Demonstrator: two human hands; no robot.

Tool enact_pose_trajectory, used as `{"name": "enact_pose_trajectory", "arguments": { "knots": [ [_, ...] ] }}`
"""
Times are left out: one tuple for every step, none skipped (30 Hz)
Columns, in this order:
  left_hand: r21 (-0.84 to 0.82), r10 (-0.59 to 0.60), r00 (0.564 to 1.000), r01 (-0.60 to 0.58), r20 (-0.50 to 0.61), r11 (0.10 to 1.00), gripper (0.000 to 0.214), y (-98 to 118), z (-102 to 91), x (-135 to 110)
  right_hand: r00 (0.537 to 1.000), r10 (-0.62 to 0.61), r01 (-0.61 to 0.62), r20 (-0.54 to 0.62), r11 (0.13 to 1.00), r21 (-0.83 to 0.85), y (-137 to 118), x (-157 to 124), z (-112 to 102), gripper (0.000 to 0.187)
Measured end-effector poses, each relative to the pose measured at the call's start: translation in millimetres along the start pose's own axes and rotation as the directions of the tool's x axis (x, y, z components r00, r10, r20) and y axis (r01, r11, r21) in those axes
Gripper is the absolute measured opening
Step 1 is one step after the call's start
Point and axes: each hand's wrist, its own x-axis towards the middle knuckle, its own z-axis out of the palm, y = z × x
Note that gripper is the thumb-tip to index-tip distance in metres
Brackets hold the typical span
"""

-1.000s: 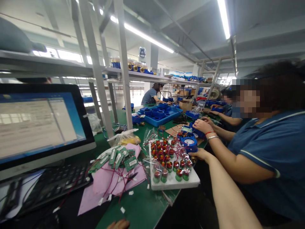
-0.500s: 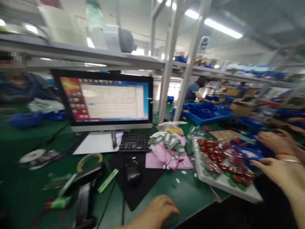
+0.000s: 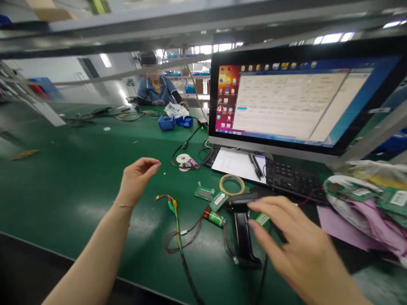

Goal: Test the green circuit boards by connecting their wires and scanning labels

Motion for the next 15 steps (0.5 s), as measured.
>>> {"name": "enact_pose_trajectory", "arguments": {
  "knots": [
    [0.02,-0.031,0.999,0.031,-0.018,0.999,0.015,-22.2,-3.9,6.5,0.998,-0.028,0.026,0.065,0.999,0.021,-10.7,12.7,20.7,0.022],
    [0.038,-0.053,0.999,0.054,-0.012,0.998,0.014,-40.4,-4.6,11.3,0.996,-0.039,0.035,0.082,0.998,0.044,-18.4,25.7,41.9,0.02],
    [0.05,-0.066,0.998,0.065,0.016,0.997,0.013,-54.0,-2.4,14.6,0.993,-0.036,0.032,0.114,0.999,0.037,-22.7,38.3,62.3,0.019],
    [0.062,-0.072,0.996,0.069,0.049,0.996,0.011,-63.3,2.3,16.7,0.987,0.006,-0.007,0.162,1.0,0.004,-23.8,49.7,80.7,0.021],
    [0.076,-0.073,0.993,0.066,0.092,0.995,0.01,-68.7,8.9,17.7,0.979,0.06,-0.053,0.196,0.998,-0.04,-22.1,59.2,96.0,0.023],
    [0.089,-0.069,0.987,0.057,0.142,0.994,0.01,-70.8,16.8,18.0,0.967,0.111,-0.093,0.228,0.992,-0.086,-18.8,66.3,107.7,0.025],
    [0.102,-0.062,0.979,0.043,0.196,0.994,0.012,-70.5,25.5,17.6,0.954,0.159,-0.132,0.254,0.984,-0.121,-14.9,71.1,115.7,0.026],
    [0.117,-0.053,0.966,0.024,0.252,0.993,0.016,-68.4,34.6,16.8,0.943,0.193,-0.16,0.271,0.977,-0.14,-11.1,73.5,120.3,0.027],
    [0.133,-0.046,0.949,0.005,0.311,0.991,0.021,-65.3,43.8,15.4,0.935,0.215,-0.179,0.282,0.973,-0.148,-8.2,73.9,122.2,0.028],
    [0.15,-0.041,0.929,-0.016,0.369,0.989,0.029,-61.7,52.8,13.7,0.93,0.232,-0.196,0.287,0.969,-0.149,-6.0,72.9,122.0,0.027],
    [0.167,-0.038,0.905,-0.036,0.423,0.985,0.038,-58.2,61.4,11.6,0.925,0.25,-0.215,0.286,0.965,-0.147,-4.5,70.7,120.5,0.025],
    [0.183,-0.037,0.881,-0.056,0.472,0.981,0.049,-55.1,69.7,9.0,0.922,0.267,-0.234,0.279,0.961,-0.148,-3.1,68.0,118.3,0.024],
    [0.194,-0.035,0.856,-0.077,0.517,0.978,0.06,-52.7,77.4,6.0,0.921,0.281,-0.247,0.271,0.957,-0.152,-1.5,64.8,116.0,0.023],
    [0.199,-0.032,0.83,-0.096,0.557,0.975,0.072,-51.2,84.5,2.7,0.92,0.289,-0.255,0.266,0.955,-0.154,0.8,61.5,114.0,0.022],
    [0.198,-0.026,0.806,-0.114,0.591,0.974,0.082,-50.5,90.8,-0.9,0.919,0.289,-0.255,0.267,0.955,-0.154,4.0,58.2,112.4,0.021]
  ]
}}
